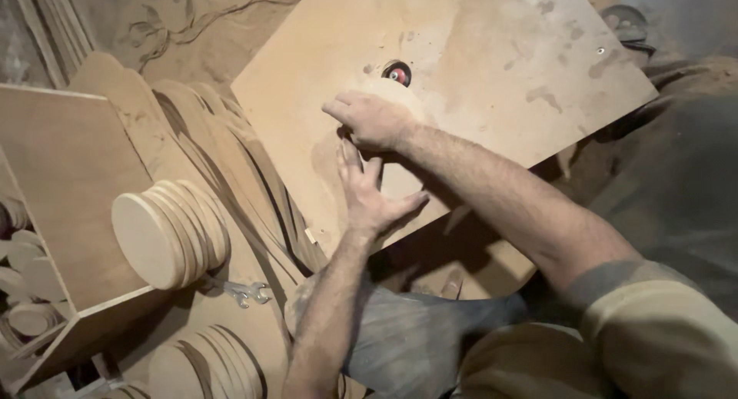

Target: The person sits on the floor and repeatedly sands the edges of round wooden discs using a rotating sanding machine. They handle each disc one at a time, rotating it against the machine, then place the finished pieces into a nearby wooden bin.

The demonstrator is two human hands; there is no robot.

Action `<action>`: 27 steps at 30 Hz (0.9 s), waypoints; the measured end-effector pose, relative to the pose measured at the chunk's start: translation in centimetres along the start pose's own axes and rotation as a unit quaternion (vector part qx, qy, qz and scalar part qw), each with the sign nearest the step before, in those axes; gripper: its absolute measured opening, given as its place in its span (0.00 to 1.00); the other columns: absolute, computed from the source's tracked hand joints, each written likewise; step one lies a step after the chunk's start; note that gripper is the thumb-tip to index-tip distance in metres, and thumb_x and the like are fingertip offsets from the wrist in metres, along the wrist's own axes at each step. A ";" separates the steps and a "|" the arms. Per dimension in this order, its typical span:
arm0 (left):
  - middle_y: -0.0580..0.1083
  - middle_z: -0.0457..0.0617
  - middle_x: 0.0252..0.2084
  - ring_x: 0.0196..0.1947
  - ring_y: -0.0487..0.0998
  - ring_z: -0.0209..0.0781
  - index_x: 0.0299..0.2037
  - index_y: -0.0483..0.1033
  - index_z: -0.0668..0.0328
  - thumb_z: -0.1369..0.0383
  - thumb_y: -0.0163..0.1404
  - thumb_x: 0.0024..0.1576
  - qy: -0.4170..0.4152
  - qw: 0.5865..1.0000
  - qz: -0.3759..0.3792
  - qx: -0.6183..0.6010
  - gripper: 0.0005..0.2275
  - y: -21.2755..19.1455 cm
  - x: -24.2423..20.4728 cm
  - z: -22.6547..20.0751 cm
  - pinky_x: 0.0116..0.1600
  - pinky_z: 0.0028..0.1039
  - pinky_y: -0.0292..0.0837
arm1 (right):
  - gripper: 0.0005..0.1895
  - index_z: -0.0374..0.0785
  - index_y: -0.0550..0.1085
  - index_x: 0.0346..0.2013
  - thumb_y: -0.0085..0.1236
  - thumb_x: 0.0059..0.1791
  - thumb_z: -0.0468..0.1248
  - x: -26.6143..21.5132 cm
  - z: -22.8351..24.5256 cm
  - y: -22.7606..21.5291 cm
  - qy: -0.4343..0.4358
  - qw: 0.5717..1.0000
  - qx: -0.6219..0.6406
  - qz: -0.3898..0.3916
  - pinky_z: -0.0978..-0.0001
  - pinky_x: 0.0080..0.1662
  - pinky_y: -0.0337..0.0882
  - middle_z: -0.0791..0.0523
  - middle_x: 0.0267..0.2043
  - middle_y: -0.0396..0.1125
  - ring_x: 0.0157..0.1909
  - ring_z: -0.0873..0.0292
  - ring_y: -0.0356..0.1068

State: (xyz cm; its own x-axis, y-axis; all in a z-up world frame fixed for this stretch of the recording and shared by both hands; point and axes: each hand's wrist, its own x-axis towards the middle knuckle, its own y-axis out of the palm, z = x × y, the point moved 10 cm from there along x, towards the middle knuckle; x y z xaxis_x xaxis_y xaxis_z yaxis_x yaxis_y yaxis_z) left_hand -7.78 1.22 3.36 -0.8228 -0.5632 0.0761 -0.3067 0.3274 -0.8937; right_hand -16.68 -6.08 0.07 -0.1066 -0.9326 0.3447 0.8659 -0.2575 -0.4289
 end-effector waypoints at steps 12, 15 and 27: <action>0.49 0.80 0.74 0.75 0.45 0.76 0.70 0.64 0.72 0.53 0.68 0.33 -0.064 0.997 -0.032 0.012 0.51 1.2 -0.4 0.3 0.76 0.62 0.41 | 0.19 0.33 0.72 0.54 0.51 0.47 0.28 -2.0 -0.6 -2.1 0.112 0.975 0.061 -0.184 0.54 0.50 0.72 0.46 0.46 0.69 0.48 0.44 0.71; 0.51 0.80 0.74 0.76 0.46 0.76 0.68 0.64 0.67 0.51 0.70 0.35 -0.045 0.996 -0.072 0.014 0.49 1.5 -0.9 -0.1 0.77 0.61 0.39 | 0.15 0.33 0.74 0.50 0.50 0.48 0.28 -3.6 -0.8 -1.4 0.125 0.968 0.051 -0.213 0.54 0.49 0.72 0.46 0.43 0.69 0.47 0.43 0.71; 0.52 0.84 0.71 0.73 0.47 0.81 0.57 0.71 0.76 0.59 0.65 0.43 -0.120 0.977 -0.165 0.056 0.34 2.4 -0.4 0.9 0.75 0.65 0.39 | 0.13 0.32 0.75 0.50 0.50 0.52 0.32 -0.9 -0.6 -1.6 0.089 0.981 0.063 -0.162 0.53 0.50 0.73 0.44 0.44 0.72 0.48 0.41 0.73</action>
State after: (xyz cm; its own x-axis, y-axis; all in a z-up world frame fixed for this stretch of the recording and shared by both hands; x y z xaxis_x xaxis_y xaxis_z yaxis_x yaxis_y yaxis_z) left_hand -7.72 1.56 0.75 -0.5478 -0.7902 0.2747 -0.4715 0.0204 -0.8816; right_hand -18.31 -4.98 -0.05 -0.4605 -0.8388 0.2904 0.8243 -0.5255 -0.2106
